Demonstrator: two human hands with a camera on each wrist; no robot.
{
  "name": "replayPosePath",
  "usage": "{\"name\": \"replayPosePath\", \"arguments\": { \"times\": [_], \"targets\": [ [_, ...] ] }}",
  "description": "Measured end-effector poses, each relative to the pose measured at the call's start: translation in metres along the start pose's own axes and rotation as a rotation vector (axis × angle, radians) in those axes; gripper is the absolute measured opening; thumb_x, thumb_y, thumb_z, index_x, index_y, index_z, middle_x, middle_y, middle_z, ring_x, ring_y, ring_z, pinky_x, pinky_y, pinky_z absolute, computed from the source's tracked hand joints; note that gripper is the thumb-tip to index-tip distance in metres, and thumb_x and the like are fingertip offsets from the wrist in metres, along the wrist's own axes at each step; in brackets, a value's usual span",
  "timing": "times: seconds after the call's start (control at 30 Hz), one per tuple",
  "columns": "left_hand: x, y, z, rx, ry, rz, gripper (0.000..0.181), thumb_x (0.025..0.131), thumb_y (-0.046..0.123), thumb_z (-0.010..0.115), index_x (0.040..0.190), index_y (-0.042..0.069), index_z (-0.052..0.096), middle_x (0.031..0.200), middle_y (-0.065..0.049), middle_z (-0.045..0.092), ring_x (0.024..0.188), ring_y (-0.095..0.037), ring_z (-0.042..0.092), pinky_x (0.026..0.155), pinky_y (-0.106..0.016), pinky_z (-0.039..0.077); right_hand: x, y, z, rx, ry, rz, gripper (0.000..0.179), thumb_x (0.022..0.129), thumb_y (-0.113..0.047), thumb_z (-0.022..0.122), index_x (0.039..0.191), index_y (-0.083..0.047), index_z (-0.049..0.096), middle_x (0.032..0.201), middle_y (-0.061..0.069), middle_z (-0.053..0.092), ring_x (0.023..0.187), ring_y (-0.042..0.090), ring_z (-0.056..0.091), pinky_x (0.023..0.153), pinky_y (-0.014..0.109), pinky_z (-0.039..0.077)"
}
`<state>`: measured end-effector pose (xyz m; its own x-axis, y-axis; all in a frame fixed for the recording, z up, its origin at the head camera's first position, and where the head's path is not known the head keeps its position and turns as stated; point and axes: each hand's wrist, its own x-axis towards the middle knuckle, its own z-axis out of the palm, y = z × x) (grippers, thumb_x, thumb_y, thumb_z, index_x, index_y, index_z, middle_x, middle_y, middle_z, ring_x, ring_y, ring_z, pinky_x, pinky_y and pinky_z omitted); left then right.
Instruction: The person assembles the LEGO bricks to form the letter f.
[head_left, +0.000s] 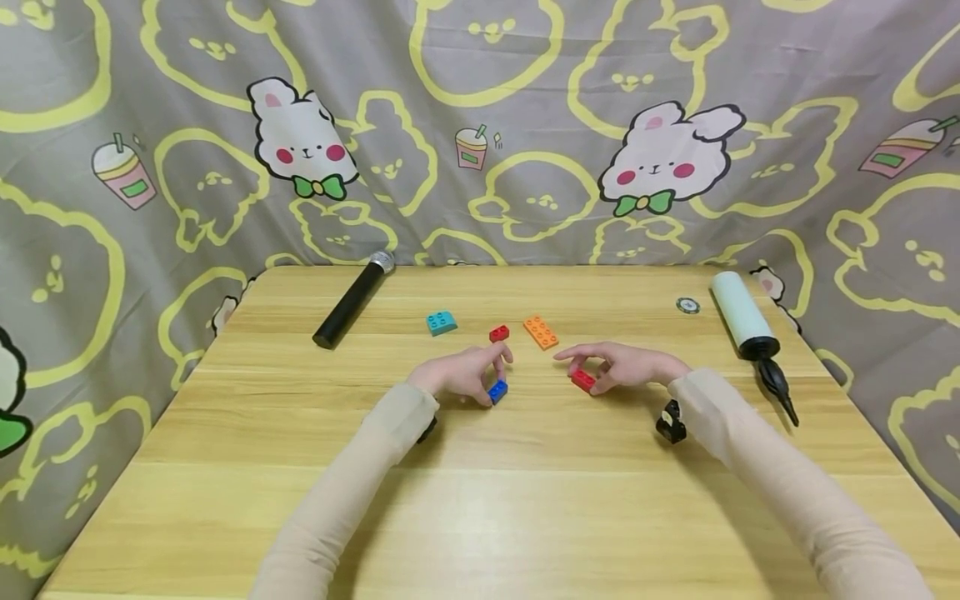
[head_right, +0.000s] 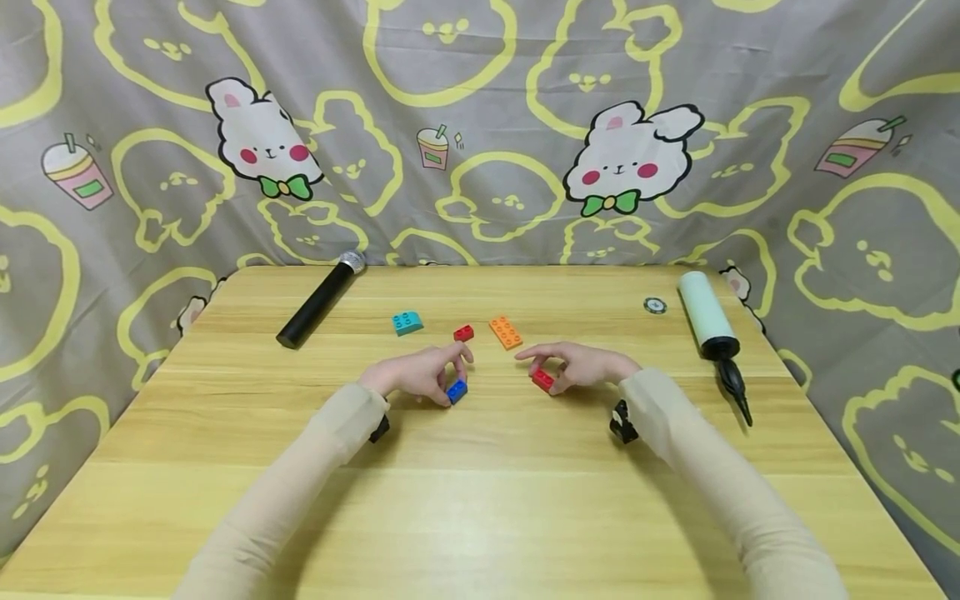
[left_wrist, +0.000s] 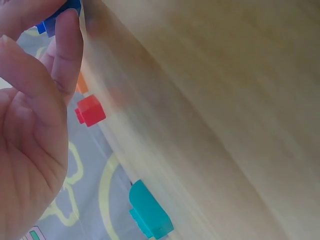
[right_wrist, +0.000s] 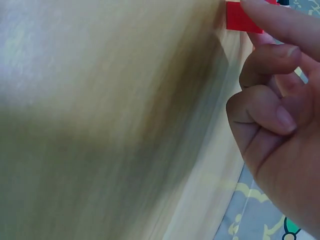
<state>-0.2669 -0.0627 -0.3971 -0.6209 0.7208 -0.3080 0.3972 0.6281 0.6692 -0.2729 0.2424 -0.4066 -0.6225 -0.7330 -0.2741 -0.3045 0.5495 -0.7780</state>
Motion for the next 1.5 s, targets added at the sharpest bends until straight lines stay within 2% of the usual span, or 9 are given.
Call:
{"name": "replayPosePath", "arguments": {
  "times": [0.23, 0.43, 0.53, 0.73, 0.93, 1.03, 1.17, 1.37, 1.5],
  "targets": [
    [0.001, 0.000, 0.001, 0.006, 0.012, 0.005, 0.064, 0.080, -0.004, 0.072, 0.130, 0.008, 0.034, 0.113, -0.003, 0.053, 0.059, -0.014, 0.052, 0.046, -0.023, 0.045, -0.001, 0.004, 0.001, -0.008, 0.062, 0.000, 0.069, 0.079, 0.006, 0.065, 0.143, -0.004, 0.040, 0.124, 0.018, 0.055, 0.070, 0.013, 0.047, 0.067, 0.025, 0.043],
    [0.005, 0.000, 0.004, 0.027, 0.028, 0.014, 0.061, 0.077, 0.006, 0.078, 0.122, 0.009, 0.037, 0.110, -0.004, 0.053, 0.063, -0.015, 0.050, 0.044, -0.023, 0.044, -0.001, 0.001, 0.006, -0.024, 0.183, 0.028, 0.070, 0.081, -0.011, 0.073, 0.142, -0.003, 0.041, 0.122, 0.017, 0.057, 0.117, 0.032, 0.050, 0.094, 0.047, 0.044],
    [0.005, -0.001, 0.006, 0.011, 0.030, 0.011, 0.062, 0.077, 0.005, 0.079, 0.122, 0.009, 0.036, 0.111, -0.003, 0.052, 0.061, -0.014, 0.051, 0.044, -0.023, 0.044, 0.002, -0.005, 0.010, 0.003, 0.230, 0.031, 0.066, 0.080, -0.015, 0.076, 0.138, -0.004, 0.045, 0.120, 0.014, 0.059, 0.123, 0.035, 0.047, 0.097, 0.050, 0.041],
    [0.001, -0.004, 0.005, -0.012, 0.041, 0.022, 0.059, 0.079, -0.001, 0.075, 0.122, 0.008, 0.036, 0.111, -0.004, 0.053, 0.058, -0.013, 0.053, 0.044, -0.023, 0.044, 0.013, -0.019, 0.019, 0.055, 0.287, -0.008, 0.044, 0.077, -0.016, 0.079, 0.115, -0.004, 0.058, 0.111, 0.011, 0.060, 0.106, 0.028, 0.052, 0.078, 0.032, 0.044],
    [0.000, -0.003, 0.005, -0.009, 0.053, 0.014, 0.058, 0.079, 0.003, 0.075, 0.122, 0.008, 0.037, 0.109, -0.002, 0.054, 0.057, -0.012, 0.051, 0.044, -0.022, 0.043, 0.024, -0.042, 0.034, 0.117, 0.325, -0.044, 0.036, 0.078, -0.013, 0.078, 0.109, -0.005, 0.061, 0.111, 0.013, 0.060, 0.054, 0.009, 0.042, 0.052, 0.021, 0.037],
    [0.000, -0.003, 0.006, -0.014, 0.060, 0.013, 0.058, 0.080, 0.003, 0.075, 0.123, 0.007, 0.037, 0.110, -0.003, 0.054, 0.058, -0.012, 0.052, 0.044, -0.022, 0.044, 0.031, -0.049, 0.042, 0.130, 0.358, -0.076, 0.036, 0.078, -0.012, 0.078, 0.109, -0.003, 0.062, 0.110, 0.014, 0.062, 0.064, 0.015, 0.051, 0.052, 0.022, 0.041],
    [0.000, -0.003, 0.006, -0.001, 0.069, 0.007, 0.058, 0.079, 0.005, 0.076, 0.123, 0.008, 0.037, 0.110, -0.003, 0.055, 0.060, -0.013, 0.053, 0.045, -0.023, 0.045, 0.041, -0.053, 0.055, 0.117, 0.390, -0.083, 0.039, 0.078, -0.011, 0.078, 0.112, -0.001, 0.064, 0.110, 0.015, 0.064, 0.098, 0.026, 0.056, 0.062, 0.025, 0.048],
    [0.001, -0.004, 0.006, 0.030, 0.078, 0.009, 0.056, 0.079, 0.008, 0.077, 0.119, 0.011, 0.039, 0.109, -0.003, 0.055, 0.060, -0.014, 0.051, 0.045, -0.024, 0.046, 0.054, -0.055, 0.073, 0.143, 0.452, -0.032, 0.041, 0.077, -0.011, 0.079, 0.113, 0.001, 0.063, 0.115, 0.018, 0.063, 0.049, 0.005, 0.039, 0.052, 0.020, 0.038],
    [0.002, -0.003, 0.007, 0.033, 0.086, 0.010, 0.055, 0.079, 0.009, 0.078, 0.118, 0.012, 0.039, 0.107, -0.003, 0.056, 0.054, -0.014, 0.049, 0.044, -0.023, 0.045, 0.058, -0.059, 0.081, 0.208, 0.487, -0.023, 0.043, 0.077, -0.010, 0.078, 0.115, 0.002, 0.062, 0.118, 0.020, 0.062, 0.042, 0.003, 0.031, 0.048, 0.019, 0.033]
  ]
}}
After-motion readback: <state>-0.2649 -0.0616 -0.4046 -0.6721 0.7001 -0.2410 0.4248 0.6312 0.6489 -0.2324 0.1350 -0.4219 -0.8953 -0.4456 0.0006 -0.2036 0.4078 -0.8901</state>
